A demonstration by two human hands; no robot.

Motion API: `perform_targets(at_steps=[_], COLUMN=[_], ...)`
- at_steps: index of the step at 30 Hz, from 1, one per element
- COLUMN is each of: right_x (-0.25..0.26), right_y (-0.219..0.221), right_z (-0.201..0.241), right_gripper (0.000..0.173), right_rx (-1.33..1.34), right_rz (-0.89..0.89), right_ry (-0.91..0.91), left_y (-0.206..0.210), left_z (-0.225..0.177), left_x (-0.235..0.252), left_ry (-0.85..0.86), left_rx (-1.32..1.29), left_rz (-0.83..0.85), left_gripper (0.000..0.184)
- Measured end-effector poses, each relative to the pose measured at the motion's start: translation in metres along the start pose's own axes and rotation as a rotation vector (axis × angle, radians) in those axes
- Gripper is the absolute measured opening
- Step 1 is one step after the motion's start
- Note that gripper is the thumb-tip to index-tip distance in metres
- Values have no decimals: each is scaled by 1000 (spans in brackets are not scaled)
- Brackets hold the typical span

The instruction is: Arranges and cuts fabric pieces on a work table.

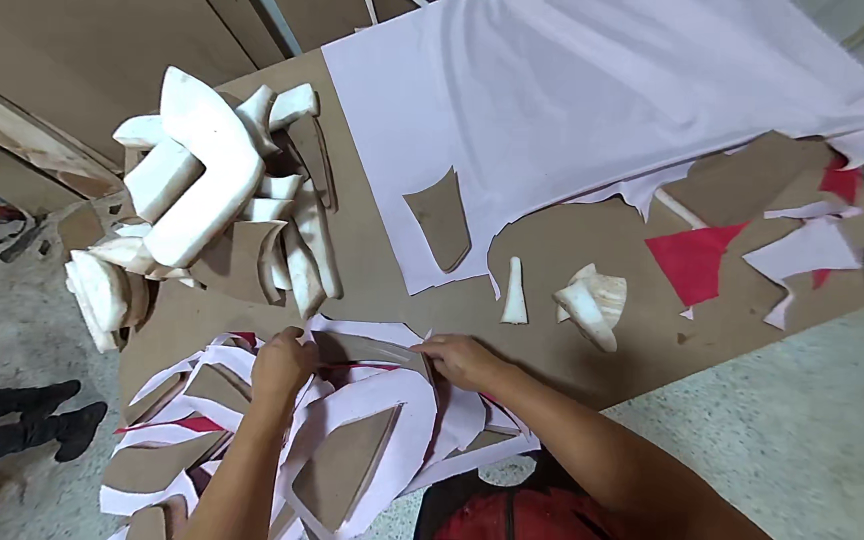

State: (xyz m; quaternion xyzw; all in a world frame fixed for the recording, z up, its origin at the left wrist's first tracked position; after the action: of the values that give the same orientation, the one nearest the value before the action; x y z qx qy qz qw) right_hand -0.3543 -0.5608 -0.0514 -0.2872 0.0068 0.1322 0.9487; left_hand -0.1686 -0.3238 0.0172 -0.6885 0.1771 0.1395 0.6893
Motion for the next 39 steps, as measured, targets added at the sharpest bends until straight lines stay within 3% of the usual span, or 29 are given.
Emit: perform_targets(at_steps=[3,6,8,11,15,17,20,25,27,30,33,37,39], right_x=[-27,-65,-113,-217,-367,-396,-384,-302,-289,-296,-295,-216,-175], right_y=[-8,-58,-120,-244,-398,-451,-498,-491,-478,-464,-462,-441,-425], right_z=[-2,-14,-37,-117,-233,-267,-286,-325,-334,-322,-310,-296,-301], right_gripper=[44,44,39,29,35,37,43,69,68,58,48,58,45], right_rx=[-17,-2,7,-65,-201,-261,-322,-654,-684,-679,-642,-541,-577], right_rz=[-11,28,-6,-314,-618,-708,-720,-299,-223,-249,-257,-281,-236], right_ry=[-18,46,121,291,744,827,796,397,323,344,461,368,316], left_y=[-2,3,15,46,93,106,118,132,142,148,146,97,71], left_z=[-39,-99,-147,-231,-322,-343,-354,-367,-372,-366,-342,-292,-276], left_x=[-55,-96,-107,-105,-97,-102,-116,-133,-146,-168,-177,-119,-69], left_ry=[201,282,273,186,87,29,-64,0,24,-28,-87,-264,-336], left_rx=[-93,-159,-212,-279,-327,-361,-440,-454,-353,-269,-382,-604,-681], left_rz=[-61,-123,-135,-87,-5,24,7,22,60,131,180,-37,-150], left_gripper=[38,35,32,33,34,37,45,56,50,48,56,60,59])
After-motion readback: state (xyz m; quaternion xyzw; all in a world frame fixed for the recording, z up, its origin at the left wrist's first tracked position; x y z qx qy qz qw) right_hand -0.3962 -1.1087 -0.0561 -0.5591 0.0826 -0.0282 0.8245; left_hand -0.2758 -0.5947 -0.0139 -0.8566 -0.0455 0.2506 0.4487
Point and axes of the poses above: each hand's wrist, its own x-axis towards the middle knuckle, its own y-axis out of the palm, z = x × y, the point moved 5 cm from there along x, towards the middle knuckle, and after that the axes turned 7 degrees about -y, right-handed, at the moved point
